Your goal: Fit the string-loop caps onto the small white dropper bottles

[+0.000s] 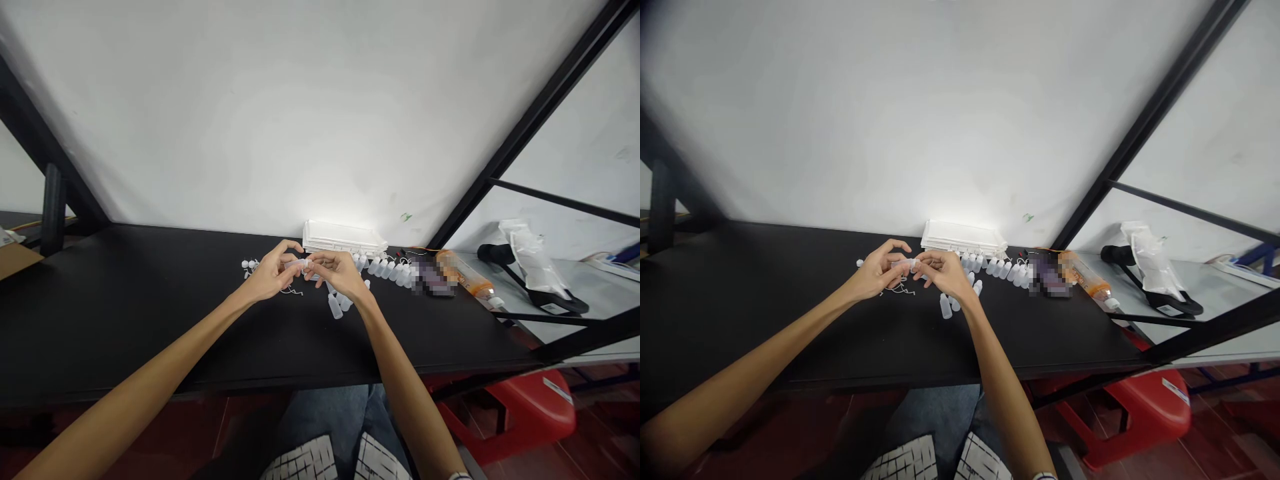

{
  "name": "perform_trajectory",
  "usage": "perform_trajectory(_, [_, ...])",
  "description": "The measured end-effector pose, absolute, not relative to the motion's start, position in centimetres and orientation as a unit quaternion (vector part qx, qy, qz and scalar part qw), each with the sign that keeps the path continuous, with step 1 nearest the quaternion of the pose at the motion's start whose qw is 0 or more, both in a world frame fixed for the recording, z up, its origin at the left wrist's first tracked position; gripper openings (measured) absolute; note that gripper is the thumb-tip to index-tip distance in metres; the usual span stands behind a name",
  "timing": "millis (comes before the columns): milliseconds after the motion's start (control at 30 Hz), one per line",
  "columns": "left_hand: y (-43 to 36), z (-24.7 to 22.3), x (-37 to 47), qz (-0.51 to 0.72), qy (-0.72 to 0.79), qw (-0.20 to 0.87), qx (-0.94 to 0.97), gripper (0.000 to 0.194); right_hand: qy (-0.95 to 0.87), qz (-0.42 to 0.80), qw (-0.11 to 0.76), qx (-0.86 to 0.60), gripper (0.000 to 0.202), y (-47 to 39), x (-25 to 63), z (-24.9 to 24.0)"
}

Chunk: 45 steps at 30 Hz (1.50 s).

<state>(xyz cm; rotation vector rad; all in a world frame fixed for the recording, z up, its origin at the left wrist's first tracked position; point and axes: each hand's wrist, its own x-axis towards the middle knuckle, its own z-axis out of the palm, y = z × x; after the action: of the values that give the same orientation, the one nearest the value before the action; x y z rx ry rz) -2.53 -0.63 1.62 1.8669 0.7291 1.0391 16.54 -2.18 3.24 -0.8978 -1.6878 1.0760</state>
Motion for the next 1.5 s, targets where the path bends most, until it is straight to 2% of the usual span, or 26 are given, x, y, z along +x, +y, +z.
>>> perform_trajectory(367, [-0.4, 1.9, -2.8, 0.404, 0.312, 0.374, 0.774, 0.032, -0.687, 0.355, 0.516, -0.368, 0.03, -2.3, 16.0, 3.0])
perform_trajectory(533, [-0.2, 1.7, -3.0, 0.395, 0.313, 0.362, 0.784, 0.034, -0.693, 0.355, 0.504, -0.373, 0.029, -2.3, 16.2, 2.9])
perform_trajectory(833, [0.3, 2.0, -3.7, 0.398, 0.29, 0.14, 0.859, 0.034, -0.709, 0.358, 0.5, -0.346, 0.031, -2.3, 16.1, 2.8])
perform_trajectory(1133, [1.0, 1.5, -4.1, 0.399, 0.275, 0.052, 0.873, 0.031, -0.683, 0.363, 0.53, -0.347, 0.025, -1.9, 15.5, 2.1])
perform_trajectory(1267, [0.9, 1.4, -3.9, 0.418, 0.288, 0.068, 0.859, 0.028, -0.671, 0.37, 0.535, -0.356, 0.02, -1.6, 15.2, 2.0])
perform_trajectory(1500, [0.3, 2.2, -3.4, 0.427, 0.332, 0.24, 0.806, 0.035, -0.677, 0.327, 0.543, -0.373, 0.021, -1.7, 15.1, 1.9])
